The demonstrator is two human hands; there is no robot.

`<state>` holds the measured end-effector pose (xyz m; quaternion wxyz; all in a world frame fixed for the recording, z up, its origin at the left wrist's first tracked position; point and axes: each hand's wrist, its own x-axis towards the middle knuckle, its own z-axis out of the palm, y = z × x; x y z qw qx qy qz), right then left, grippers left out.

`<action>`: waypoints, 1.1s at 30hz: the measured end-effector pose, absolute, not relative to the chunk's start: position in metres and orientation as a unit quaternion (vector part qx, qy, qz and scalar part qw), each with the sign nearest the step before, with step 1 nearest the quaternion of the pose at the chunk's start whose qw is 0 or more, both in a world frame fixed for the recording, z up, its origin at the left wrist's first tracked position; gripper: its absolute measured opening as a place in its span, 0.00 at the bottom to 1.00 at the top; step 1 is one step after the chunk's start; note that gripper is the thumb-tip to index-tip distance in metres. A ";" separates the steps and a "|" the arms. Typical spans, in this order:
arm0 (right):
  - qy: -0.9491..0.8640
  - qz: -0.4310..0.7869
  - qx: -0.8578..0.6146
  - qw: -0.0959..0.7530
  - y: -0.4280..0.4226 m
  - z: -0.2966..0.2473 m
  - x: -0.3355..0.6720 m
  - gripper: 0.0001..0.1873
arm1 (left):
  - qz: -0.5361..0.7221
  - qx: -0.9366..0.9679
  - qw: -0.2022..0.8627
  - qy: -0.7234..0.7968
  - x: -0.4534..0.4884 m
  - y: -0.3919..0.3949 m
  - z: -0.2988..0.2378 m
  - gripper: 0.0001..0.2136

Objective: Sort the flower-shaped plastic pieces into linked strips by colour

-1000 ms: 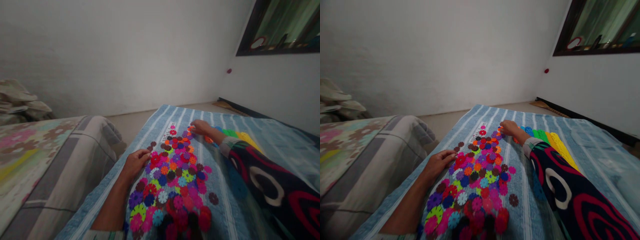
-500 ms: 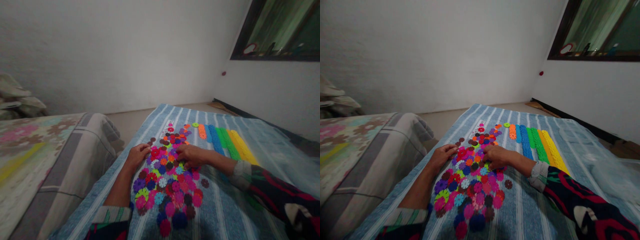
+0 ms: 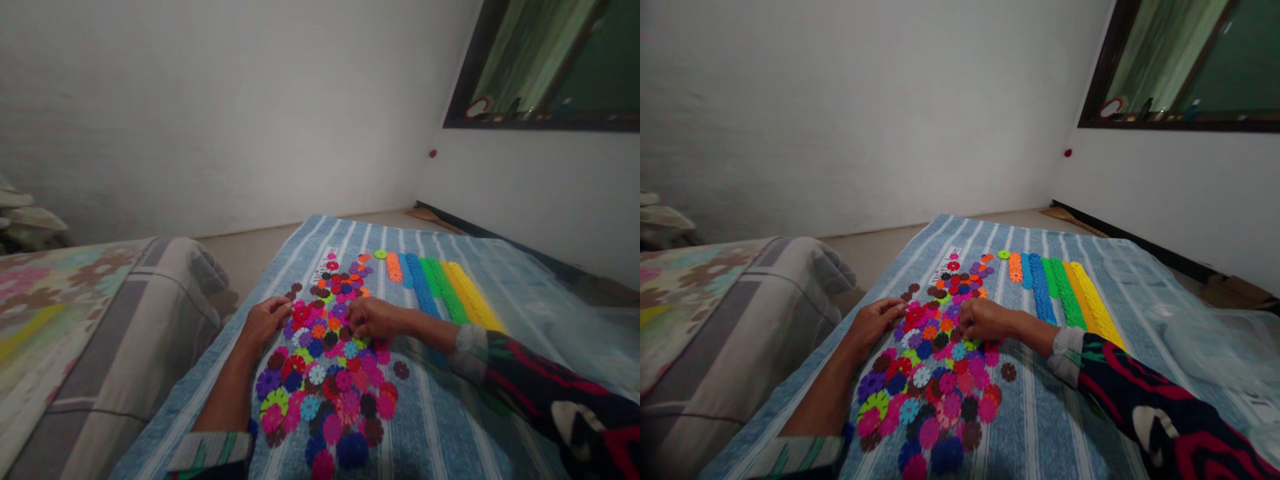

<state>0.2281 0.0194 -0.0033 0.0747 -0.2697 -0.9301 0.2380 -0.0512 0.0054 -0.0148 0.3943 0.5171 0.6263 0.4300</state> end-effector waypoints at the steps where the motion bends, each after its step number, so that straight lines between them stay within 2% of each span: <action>1: -0.916 0.276 -0.276 0.092 0.022 -0.004 0.228 0.04 | 0.428 0.518 0.392 0.629 -0.052 0.006 -0.015 0.21; 3: -0.887 0.336 -0.295 0.120 0.032 -0.001 0.231 0.04 | 0.424 0.521 0.386 0.632 -0.053 0.007 -0.016 0.20; 5: -0.857 0.326 -0.371 0.147 0.049 0.005 0.239 0.04 | 0.418 0.528 0.379 0.635 -0.055 0.009 -0.017 0.20; 8: -0.796 0.207 -0.534 0.194 0.087 0.018 0.259 0.06 | 0.408 0.539 0.368 0.638 -0.057 0.010 -0.018 0.21; 13: -0.730 0.102 -0.643 0.208 0.152 0.026 0.299 0.14 | 0.396 0.544 0.359 0.647 -0.059 0.011 -0.019 0.21; 23: -0.708 0.048 -0.686 0.162 0.195 -0.008 0.312 0.14 | 0.393 0.530 0.370 0.654 -0.058 0.011 -0.022 0.20; 33: -0.716 0.009 -0.686 0.130 0.204 -0.013 0.321 0.16 | 0.390 0.533 0.358 0.660 -0.058 0.010 -0.020 0.19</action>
